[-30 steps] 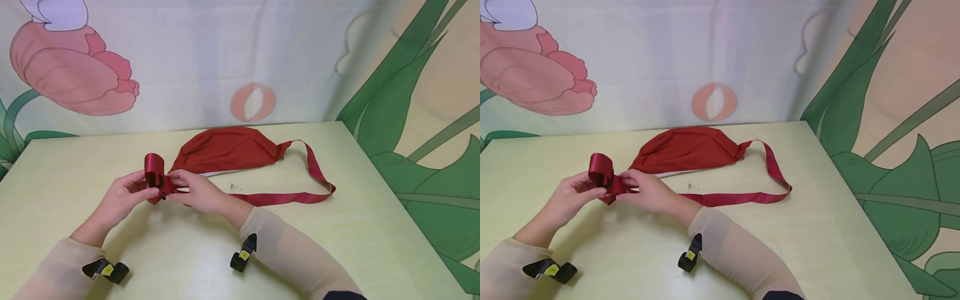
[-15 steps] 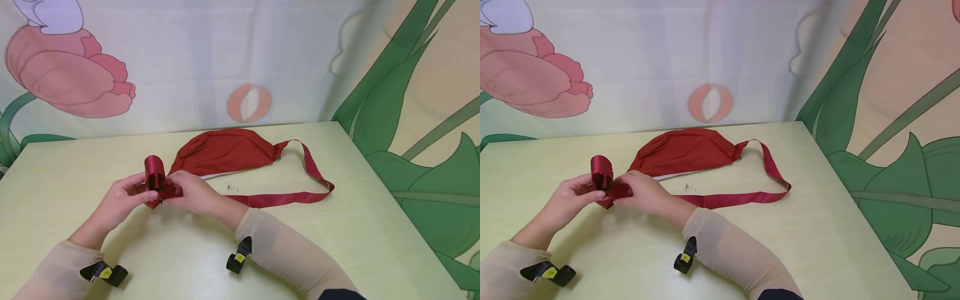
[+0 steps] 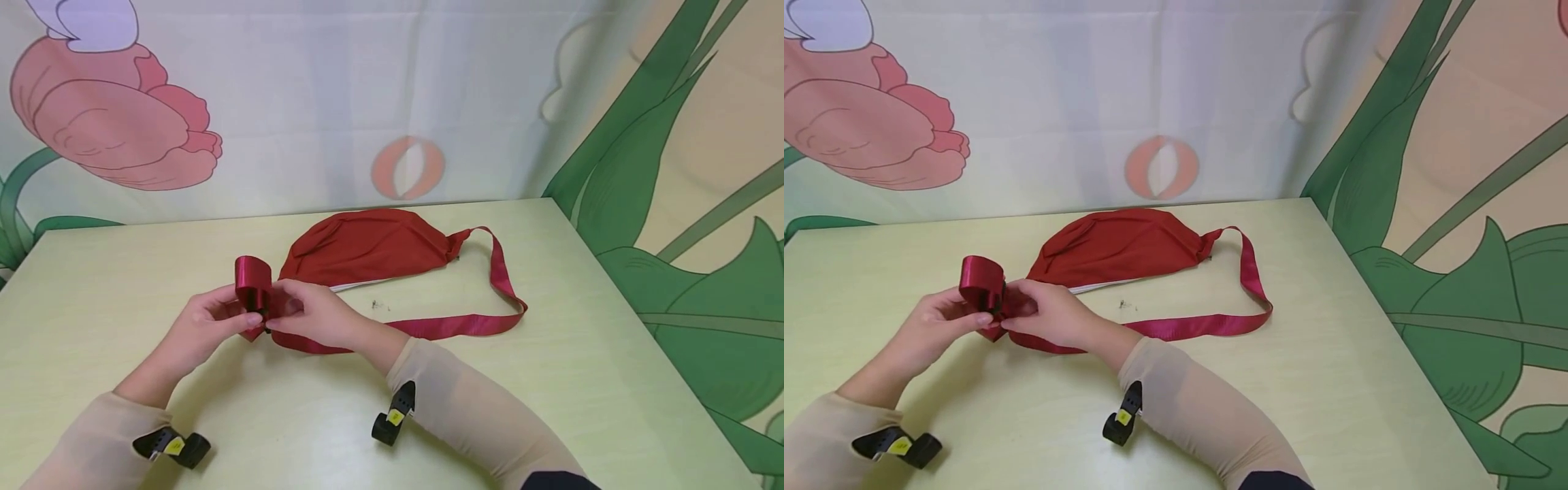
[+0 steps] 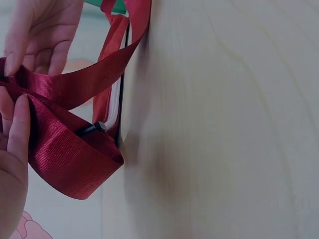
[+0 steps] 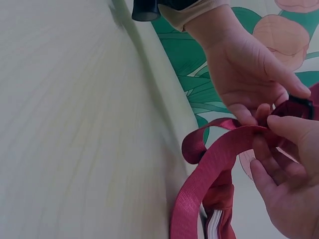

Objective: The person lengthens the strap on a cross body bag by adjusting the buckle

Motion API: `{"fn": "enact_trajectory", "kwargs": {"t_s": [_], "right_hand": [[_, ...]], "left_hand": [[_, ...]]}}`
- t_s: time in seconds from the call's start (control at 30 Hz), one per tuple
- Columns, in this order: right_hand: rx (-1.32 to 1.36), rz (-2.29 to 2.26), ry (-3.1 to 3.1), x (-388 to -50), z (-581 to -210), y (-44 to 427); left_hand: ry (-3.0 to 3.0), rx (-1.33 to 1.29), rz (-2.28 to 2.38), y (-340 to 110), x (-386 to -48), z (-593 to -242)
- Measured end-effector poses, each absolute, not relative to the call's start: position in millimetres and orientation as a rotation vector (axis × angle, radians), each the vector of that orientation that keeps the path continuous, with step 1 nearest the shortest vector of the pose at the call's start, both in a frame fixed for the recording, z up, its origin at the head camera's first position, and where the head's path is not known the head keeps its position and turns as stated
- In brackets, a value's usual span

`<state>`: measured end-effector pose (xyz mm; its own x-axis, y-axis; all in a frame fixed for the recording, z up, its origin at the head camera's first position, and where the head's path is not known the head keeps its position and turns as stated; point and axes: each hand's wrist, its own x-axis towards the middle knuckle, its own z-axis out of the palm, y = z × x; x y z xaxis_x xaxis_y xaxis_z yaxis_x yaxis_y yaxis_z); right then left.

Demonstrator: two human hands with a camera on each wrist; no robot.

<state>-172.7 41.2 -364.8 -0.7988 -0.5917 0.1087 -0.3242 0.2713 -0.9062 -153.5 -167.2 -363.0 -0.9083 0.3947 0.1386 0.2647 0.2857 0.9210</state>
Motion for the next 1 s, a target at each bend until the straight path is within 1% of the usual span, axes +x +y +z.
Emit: {"fn": "enact_trajectory", "kwargs": {"t_s": [0.27,0.43,0.6,1.0], "right_hand": [[-0.763,-1.557,2.365,-172.3,-359.6,43.9],[-0.847,-1.395,2.422,-174.2,-360.5,48.5],[-0.867,-1.408,2.404,-174.7,-360.7,50.9],[-1.027,-1.245,2.589,-170.0,-359.4,37.9]], "left_hand": [[2.464,0.655,1.662,-166.1,-155.6,-363.7],[2.448,0.651,1.716,-169.3,-155.0,-362.8],[2.407,0.652,1.751,-170.8,-154.7,-360.7],[2.411,0.658,1.725,-170.8,-154.3,-356.0]]}}
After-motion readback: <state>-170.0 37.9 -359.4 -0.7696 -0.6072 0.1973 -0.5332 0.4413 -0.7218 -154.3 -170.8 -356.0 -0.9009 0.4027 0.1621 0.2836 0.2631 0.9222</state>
